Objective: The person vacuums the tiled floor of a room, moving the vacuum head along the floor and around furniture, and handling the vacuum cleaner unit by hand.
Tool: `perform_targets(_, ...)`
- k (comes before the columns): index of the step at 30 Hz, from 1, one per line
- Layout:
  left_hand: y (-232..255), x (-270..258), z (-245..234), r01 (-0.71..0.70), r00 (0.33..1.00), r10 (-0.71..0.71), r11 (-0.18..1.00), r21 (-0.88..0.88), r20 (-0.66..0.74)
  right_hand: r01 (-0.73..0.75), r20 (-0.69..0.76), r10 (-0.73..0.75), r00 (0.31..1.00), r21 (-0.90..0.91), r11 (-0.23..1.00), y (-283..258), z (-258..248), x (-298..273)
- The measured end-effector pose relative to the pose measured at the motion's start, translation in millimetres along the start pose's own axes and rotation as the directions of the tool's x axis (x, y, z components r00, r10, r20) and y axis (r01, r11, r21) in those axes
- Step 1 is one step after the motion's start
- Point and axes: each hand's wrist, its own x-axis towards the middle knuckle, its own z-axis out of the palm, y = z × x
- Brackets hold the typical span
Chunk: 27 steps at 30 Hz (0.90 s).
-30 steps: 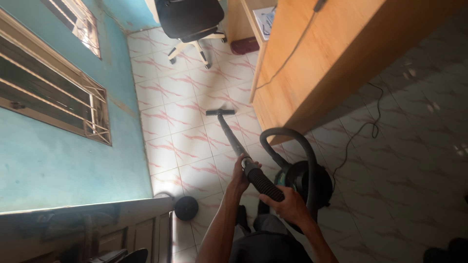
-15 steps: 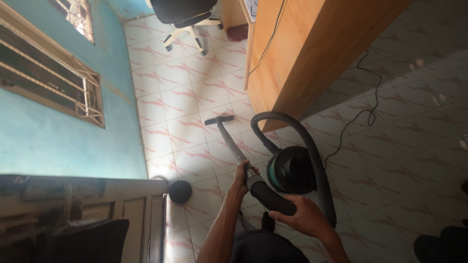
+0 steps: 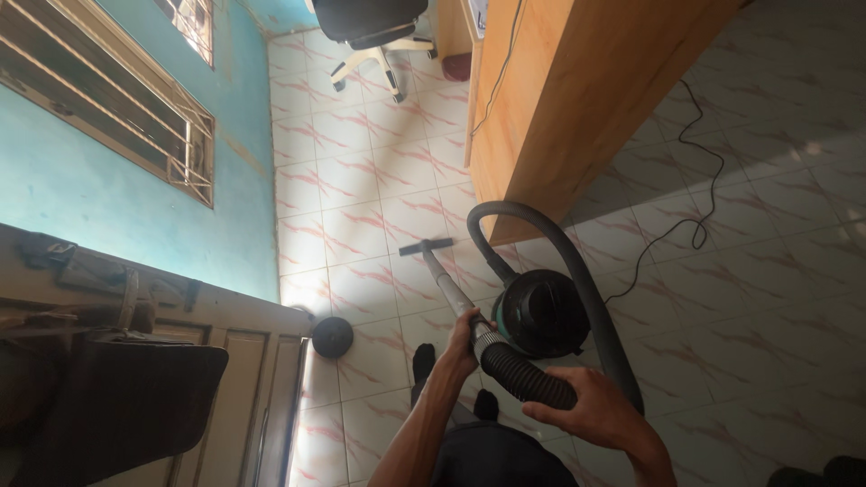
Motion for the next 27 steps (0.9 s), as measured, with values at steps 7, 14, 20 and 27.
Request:
perform_targets(7,-20.3,-3.4,5.0,0.056,0.996,-0.058,0.998,0.028,0.06,-0.066,0.02,0.067,0.998,-0.04,0.997,15.7,1.2,-12.5)
perform_targets(14,-4.2,30.9,0.1,0.075,0.991,-0.081,0.996,0.054,0.11,-0.031,0.021,0.031,0.999,0.013,0.999,12.1,-1.1,9.0)
perform_targets(20,27.8,61.8,-6.3,0.042,0.99,-0.053,0.995,0.092,0.128,-0.106,0.073,0.106,0.992,-0.011,0.994,-15.8,-3.7,44.9)
perform_targets(27,90.0,101.1,9.7,0.078,0.992,-0.084,0.995,0.068,0.097,-0.19,0.105,0.177,0.979,0.131,0.973,-65.6,-16.9,101.7)
